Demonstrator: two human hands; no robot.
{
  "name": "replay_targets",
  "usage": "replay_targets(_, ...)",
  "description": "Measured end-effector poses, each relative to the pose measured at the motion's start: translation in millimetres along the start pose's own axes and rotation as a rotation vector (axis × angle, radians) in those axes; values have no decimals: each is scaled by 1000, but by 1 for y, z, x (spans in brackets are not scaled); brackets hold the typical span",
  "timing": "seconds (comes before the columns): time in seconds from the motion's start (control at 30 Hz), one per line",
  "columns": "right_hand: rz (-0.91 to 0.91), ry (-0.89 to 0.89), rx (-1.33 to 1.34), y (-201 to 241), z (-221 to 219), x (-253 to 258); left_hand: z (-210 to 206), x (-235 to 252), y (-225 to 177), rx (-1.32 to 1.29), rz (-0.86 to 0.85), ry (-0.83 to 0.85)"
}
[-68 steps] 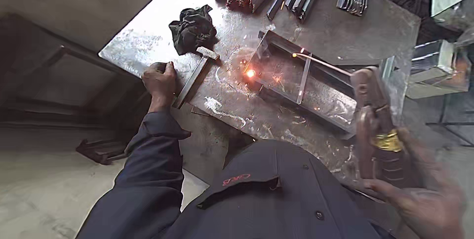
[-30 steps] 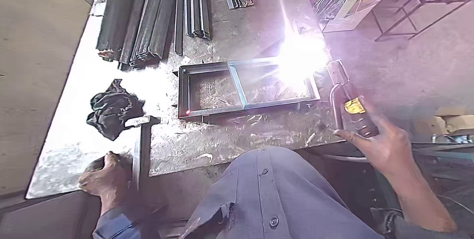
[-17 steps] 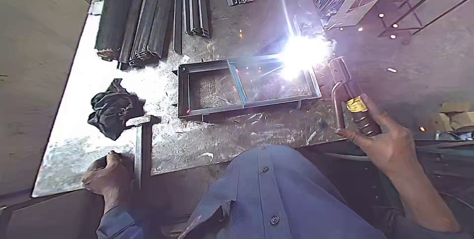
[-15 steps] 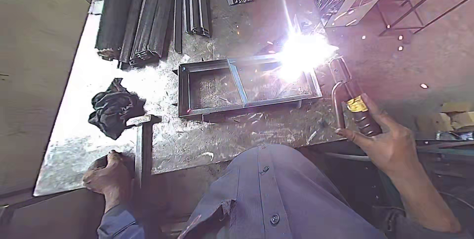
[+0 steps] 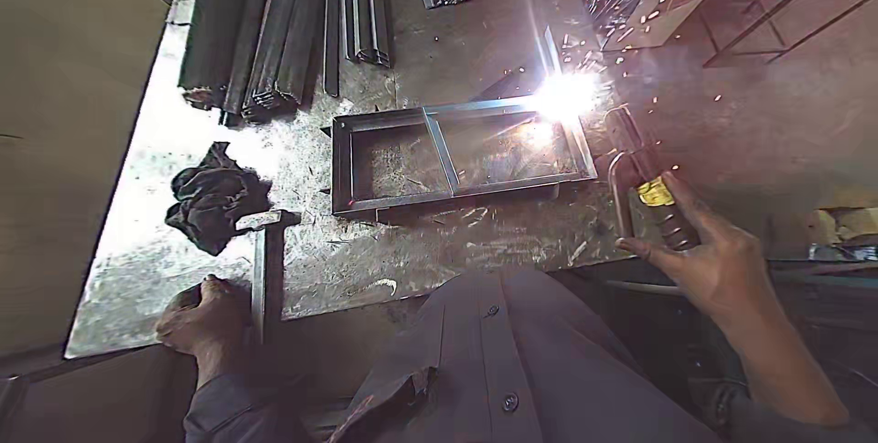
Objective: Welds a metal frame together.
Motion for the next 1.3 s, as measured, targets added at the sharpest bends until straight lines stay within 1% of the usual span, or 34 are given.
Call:
replay_targets(0.1, -6, 0, -24, 1, 1, -1, -2, 0, 2, -7, -12, -11)
replay_targets(0.2, 2, -41, -15, 0, 1, -2, 8, -12, -16, 0, 4, 8)
replay_targets(0.27, 19, -50, 34, -1, 1, -3, 5, -7, -9, -20, -20, 8)
replay_targets(0.33, 15, -57, 52, -2, 2, -3, 0, -1, 1, -11, -3, -3)
replay_targets(0.5, 3, -9, 38, -2, 0, -1, 3, -3, -3, -19, -10, 9)
replay_targets(0.8, -7, -3, 19, -1, -3, 0, 1, -3, -2, -27, -9, -5)
replay_targets(0.87, -9, -8, -4, 0, -1, -1, 4, -8, -9, -23, -5, 3)
replay_targets(0.93, 14, -52, -14, 0, 0, -3, 9, -17, -20, -29, 3, 5)
replay_targets(1.0, 5, -64, 71, -3, 6, -5, 3, -8, -7, -40, -11, -3)
replay_targets(1.07, -54, -45, 141, -7, 17, -12, -1, 1, 1, -48, -9, 5)
replay_targets(1.17, -135, 17, 241, -16, 40, -31, 7, 6, -11, -137, -31, 70)
replay_targets(1.23, -170, 38, 291, -22, 53, -48, 8, 19, -13, -106, -59, 128)
replay_targets(1.3, -205, 58, 347, -29, 62, -68, 8, 31, -19, -72, -87, 147)
Point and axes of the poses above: each hand's wrist, its own x-axis towards the middle knuckle, its own z-axis out of the back of the hand, y = z × x, the point moved 1 cm from there along x, towards the middle knuckle, and after that the axes turned 4 degrees about -z, right-handed, at the moved point
